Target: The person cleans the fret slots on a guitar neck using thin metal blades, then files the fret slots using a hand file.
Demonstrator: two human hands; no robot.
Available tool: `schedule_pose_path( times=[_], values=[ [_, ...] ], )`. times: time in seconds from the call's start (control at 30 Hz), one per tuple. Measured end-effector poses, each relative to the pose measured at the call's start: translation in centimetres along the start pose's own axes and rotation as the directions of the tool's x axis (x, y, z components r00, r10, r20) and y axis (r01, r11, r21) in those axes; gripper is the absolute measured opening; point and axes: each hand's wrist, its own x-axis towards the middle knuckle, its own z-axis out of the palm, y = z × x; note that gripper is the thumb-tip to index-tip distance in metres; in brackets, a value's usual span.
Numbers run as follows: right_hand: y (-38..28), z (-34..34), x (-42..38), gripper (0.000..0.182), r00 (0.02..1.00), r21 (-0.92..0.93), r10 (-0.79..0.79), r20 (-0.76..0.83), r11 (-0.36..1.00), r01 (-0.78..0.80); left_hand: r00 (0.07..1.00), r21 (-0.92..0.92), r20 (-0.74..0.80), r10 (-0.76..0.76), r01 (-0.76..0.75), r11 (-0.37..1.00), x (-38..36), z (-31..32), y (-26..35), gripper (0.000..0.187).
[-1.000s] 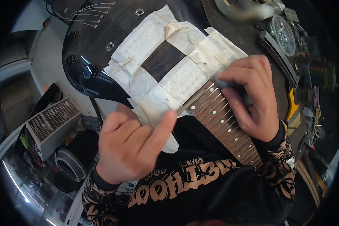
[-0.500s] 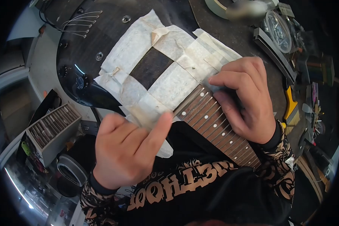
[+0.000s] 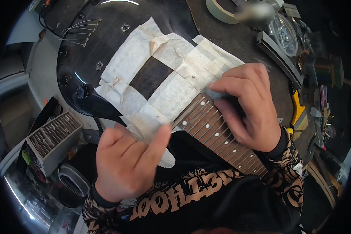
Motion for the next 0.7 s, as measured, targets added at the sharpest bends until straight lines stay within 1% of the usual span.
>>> schedule_pose_path(
  times=[0.03,0.13,0.23,0.33,0.37,0.47,0.57,0.67,0.7],
  values=[
    [0.0,0.1,0.0,0.052,1.0,-0.001,-0.003,-0.006,1.0,0.003,1.0,0.041,-0.001,0.02,-0.02,0.999,1.3,0.6,-0.1,0.07],
    [0.1,0.1,0.0,0.053,1.0,0.008,-0.013,-0.016,1.0,0.014,0.998,0.014,-0.033,0.062,-0.062,0.998,2.0,1.1,-0.7,0.07],
    [0.4,0.3,-0.3,0.054,0.999,0.028,-0.008,-0.042,1.0,0.009,1.0,0.061,0.022,-0.011,0.009,0.998,-0.9,-0.2,0.0,0.063],
    [0.4,0.2,-0.3,0.056,0.999,0.026,-0.007,-0.048,1.0,0.009,0.999,0.039,-0.033,0.001,0.0,0.999,0.2,0.5,-0.1,0.061],
    [0.3,0.2,-0.2,0.057,0.999,0.022,-0.01,-0.049,1.0,0.011,0.999,0.05,0.043,0.023,-0.025,0.998,1.7,0.2,-0.1,0.063],
    [0.2,0.2,-0.2,0.058,0.999,0.018,-0.009,-0.053,1.0,0.01,0.997,0.08,-0.038,0.069,-0.065,0.995,2.1,1.2,-0.8,0.065],
    [0.5,0.2,-0.4,0.06,0.998,0.032,0.0,-0.07,0.999,0.002,0.999,0.08,0.039,-0.005,0.002,0.997,-1.3,-0.4,0.1,0.065],
    [0.5,0.2,-0.4,0.061,0.998,0.026,-0.001,-0.058,1.0,0.002,1.0,0.023,-0.016,0.003,-0.003,1.0,-0.1,0.1,-0.2,0.065],
    [0.4,0.3,-0.3,0.061,0.999,0.023,-0.003,-0.055,1.0,0.004,1.0,0.084,0.007,0.018,-0.019,0.996,1.4,0.6,-0.2,0.066]
  ],
)
